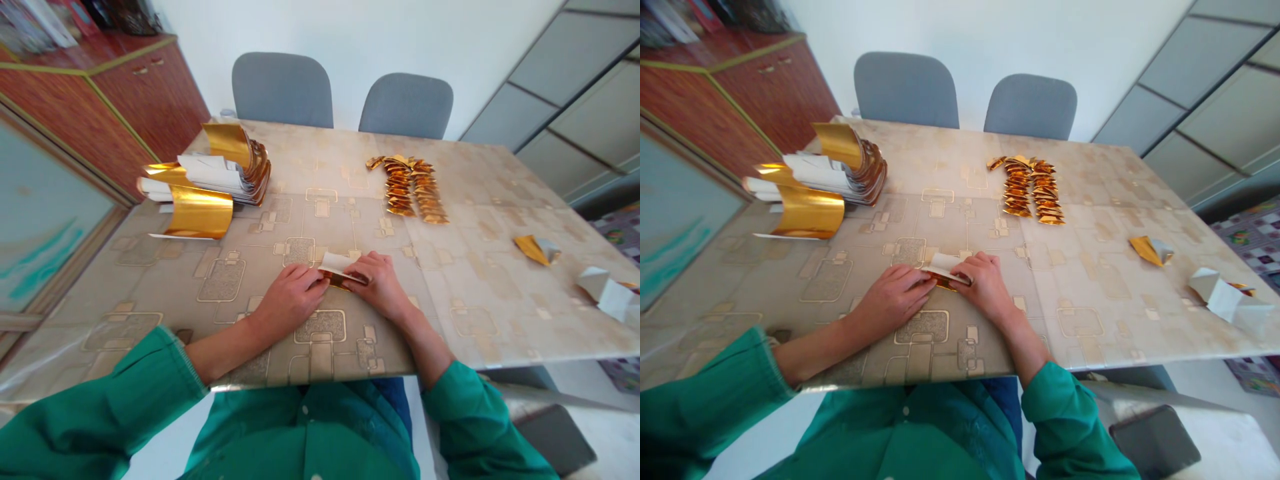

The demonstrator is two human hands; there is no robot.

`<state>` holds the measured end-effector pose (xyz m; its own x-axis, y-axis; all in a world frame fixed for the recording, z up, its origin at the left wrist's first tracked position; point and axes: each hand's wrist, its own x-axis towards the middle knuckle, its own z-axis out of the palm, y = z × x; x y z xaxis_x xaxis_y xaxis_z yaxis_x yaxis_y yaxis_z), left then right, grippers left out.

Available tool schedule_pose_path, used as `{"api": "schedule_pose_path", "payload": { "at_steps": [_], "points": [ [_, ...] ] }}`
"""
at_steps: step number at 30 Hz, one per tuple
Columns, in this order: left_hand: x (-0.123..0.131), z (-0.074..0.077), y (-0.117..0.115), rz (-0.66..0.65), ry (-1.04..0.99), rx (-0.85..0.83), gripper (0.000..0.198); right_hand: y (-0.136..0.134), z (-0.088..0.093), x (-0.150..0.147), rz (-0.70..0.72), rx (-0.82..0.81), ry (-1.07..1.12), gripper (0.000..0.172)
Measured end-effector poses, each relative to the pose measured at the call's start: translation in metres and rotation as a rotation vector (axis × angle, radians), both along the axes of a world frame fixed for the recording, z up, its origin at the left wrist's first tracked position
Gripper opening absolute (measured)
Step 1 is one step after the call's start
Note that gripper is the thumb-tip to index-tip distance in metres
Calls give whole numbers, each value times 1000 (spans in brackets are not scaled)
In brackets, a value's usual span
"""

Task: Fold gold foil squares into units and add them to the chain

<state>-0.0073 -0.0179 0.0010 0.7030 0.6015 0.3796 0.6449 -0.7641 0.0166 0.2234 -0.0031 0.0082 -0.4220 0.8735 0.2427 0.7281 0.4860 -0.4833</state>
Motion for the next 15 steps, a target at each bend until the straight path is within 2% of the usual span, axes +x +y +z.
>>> {"api": "schedule_pose_path", "payload": {
  "at_steps": [6, 10, 12, 15],
  "points": [
    [-6, 2, -2, -19, -27, -54, 20, -9, 0, -2, 24, 69, -58, 5],
    [-13, 4, 4, -22, -150, -162, 18, -17, -1, 0, 53, 99, -100, 25],
    [-14, 7, 7, 38, -229, -197, 18, -19, -1, 1, 57, 112, -104, 34],
    [-11, 13, 7, 102, -293, -162, 19, -21, -1, 1, 66, 125, -100, 38]
  ]
}}
